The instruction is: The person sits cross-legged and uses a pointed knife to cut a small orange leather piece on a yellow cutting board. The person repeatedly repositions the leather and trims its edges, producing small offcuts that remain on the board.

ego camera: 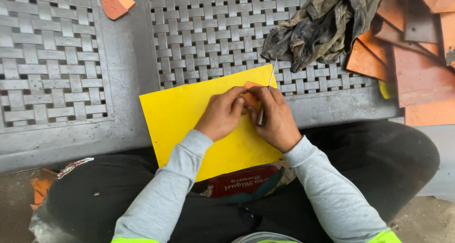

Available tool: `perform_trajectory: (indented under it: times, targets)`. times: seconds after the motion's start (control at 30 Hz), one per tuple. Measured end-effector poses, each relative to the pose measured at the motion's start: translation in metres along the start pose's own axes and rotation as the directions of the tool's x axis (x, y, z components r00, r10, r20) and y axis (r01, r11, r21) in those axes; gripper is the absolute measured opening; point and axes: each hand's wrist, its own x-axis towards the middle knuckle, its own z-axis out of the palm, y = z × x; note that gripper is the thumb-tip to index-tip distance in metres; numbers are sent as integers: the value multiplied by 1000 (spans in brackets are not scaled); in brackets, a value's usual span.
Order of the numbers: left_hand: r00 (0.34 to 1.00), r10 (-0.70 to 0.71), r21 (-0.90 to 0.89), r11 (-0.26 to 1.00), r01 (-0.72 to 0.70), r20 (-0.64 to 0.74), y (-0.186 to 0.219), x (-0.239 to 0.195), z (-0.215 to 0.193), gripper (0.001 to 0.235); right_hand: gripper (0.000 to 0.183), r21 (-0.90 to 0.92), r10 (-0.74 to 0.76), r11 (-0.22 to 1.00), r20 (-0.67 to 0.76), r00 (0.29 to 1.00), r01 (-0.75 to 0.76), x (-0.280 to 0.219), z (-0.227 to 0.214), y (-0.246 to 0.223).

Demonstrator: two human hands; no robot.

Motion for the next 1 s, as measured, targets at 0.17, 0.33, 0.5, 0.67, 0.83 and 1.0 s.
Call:
perform_trajectory:
  times: [0.17, 0.33, 0.5, 0.67, 0.83, 1.0]
  targets:
    - [957, 230, 487, 866, -118, -177, -1, 10, -50, 25, 51, -111, -28, 994, -37, 999, 24, -1, 6, 3]
    - [977, -99, 690, 694, 205, -190, 3, -1, -92, 41, 46, -140, 49, 989, -56, 997, -57, 1, 9, 10]
    - [975, -82, 631, 750, 197, -207, 13, -8, -111, 45, 37, -85, 93, 990, -193, 977, -111, 6, -6, 19]
    - [908, -234, 432, 819, 377, -348, 22, -1, -110, 27, 27, 8, 105, 994, -226, 969, -106, 12, -21, 26]
    - [936, 89, 287, 958, 14, -342, 24, 0, -99, 35, 25, 13, 127, 992, -92, 988, -126, 9, -2, 17]
    - [923, 359, 454, 851, -262, -139, 15, 3, -82, 29, 49, -123, -118, 984, 76, 990, 127, 7, -10, 11]
